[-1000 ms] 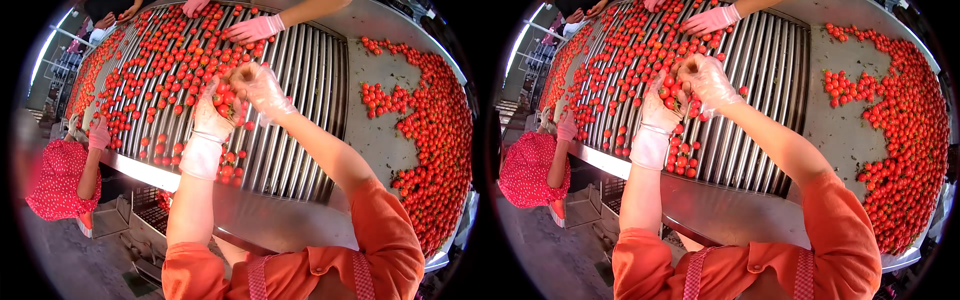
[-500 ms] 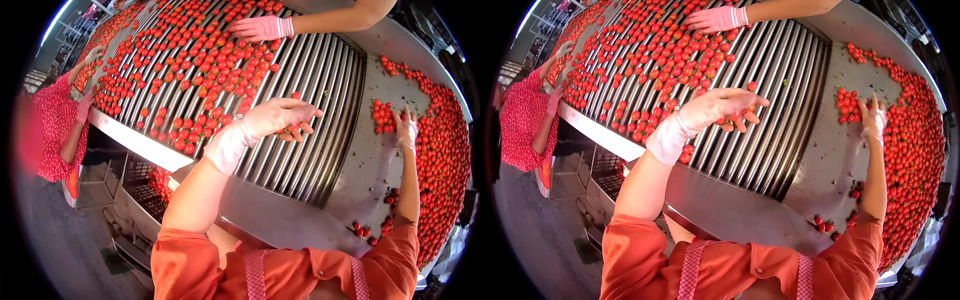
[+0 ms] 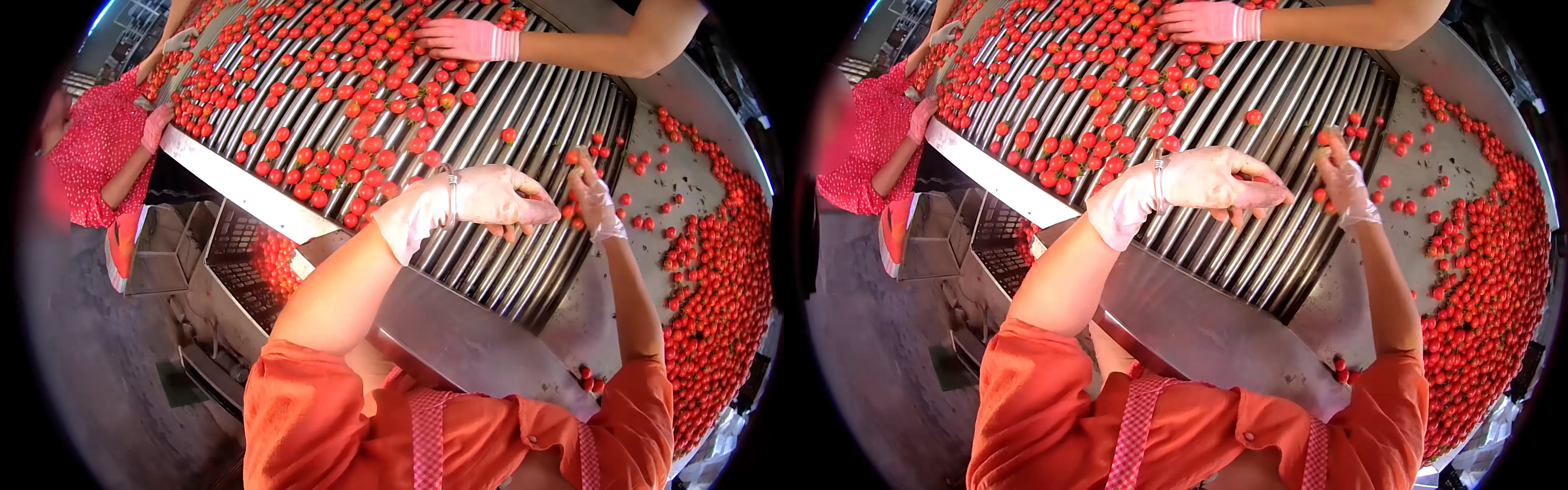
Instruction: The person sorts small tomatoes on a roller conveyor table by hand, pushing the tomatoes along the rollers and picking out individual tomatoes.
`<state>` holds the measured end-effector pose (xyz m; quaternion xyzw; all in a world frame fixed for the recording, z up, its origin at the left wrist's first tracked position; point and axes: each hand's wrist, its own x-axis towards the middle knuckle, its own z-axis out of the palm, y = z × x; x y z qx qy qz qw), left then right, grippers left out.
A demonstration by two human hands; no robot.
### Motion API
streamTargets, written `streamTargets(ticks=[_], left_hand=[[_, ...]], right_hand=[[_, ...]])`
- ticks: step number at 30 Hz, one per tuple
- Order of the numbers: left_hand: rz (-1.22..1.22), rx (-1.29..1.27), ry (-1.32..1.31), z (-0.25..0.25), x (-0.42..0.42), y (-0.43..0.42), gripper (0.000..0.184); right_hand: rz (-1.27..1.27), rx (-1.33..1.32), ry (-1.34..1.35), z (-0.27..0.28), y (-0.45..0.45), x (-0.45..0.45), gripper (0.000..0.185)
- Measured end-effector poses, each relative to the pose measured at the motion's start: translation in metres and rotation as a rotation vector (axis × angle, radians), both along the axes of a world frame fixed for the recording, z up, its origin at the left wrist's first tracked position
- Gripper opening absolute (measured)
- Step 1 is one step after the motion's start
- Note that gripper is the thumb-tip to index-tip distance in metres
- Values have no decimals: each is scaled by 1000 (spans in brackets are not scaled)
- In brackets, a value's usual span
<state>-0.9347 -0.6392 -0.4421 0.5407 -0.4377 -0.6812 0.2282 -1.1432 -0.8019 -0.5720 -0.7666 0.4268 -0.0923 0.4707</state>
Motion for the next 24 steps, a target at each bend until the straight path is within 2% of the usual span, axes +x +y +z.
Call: streamTargets(ticks=[1,3,5,9,11,13,15,17,18,21,23,24], left_hand=[[9,-16,7,1,0,1,43],[46,-2,-5,12,1,3,35],[156,-160,-70,31,3,15,33],[680,-380,-20,87,20,70,39],[802,-449,-118,92,48,123,48],[1012,-471,-284,78,70,176,58],[1272,-251,-360,56,93,228,57],[1423,-58,-333,16,122,283,56],[1421,-61,-331,-6,135,306,56],[1523,60,-277,-60,162,338,54],[1439,227,-817,-78,168,339,50],[1297,290,-1281,-76,164,326,48]], right_hand=[[94,-122,-199,-2,19,6,51],[177,-190,-172,22,40,14,51],[192,-214,-134,32,47,2,52],[90,-168,-103,42,27,-55,42],[81,-203,-80,39,18,-93,42],[-15,-74,-93,29,16,-134,42],[-33,-40,-35,38,20,-161,42],[43,-244,229,42,23,-186,42],[104,-319,295,42,25,-198,43],[114,-287,406,54,35,-216,43],[102,-270,438,55,41,-223,43],[91,-264,415,53,44,-228,43]])
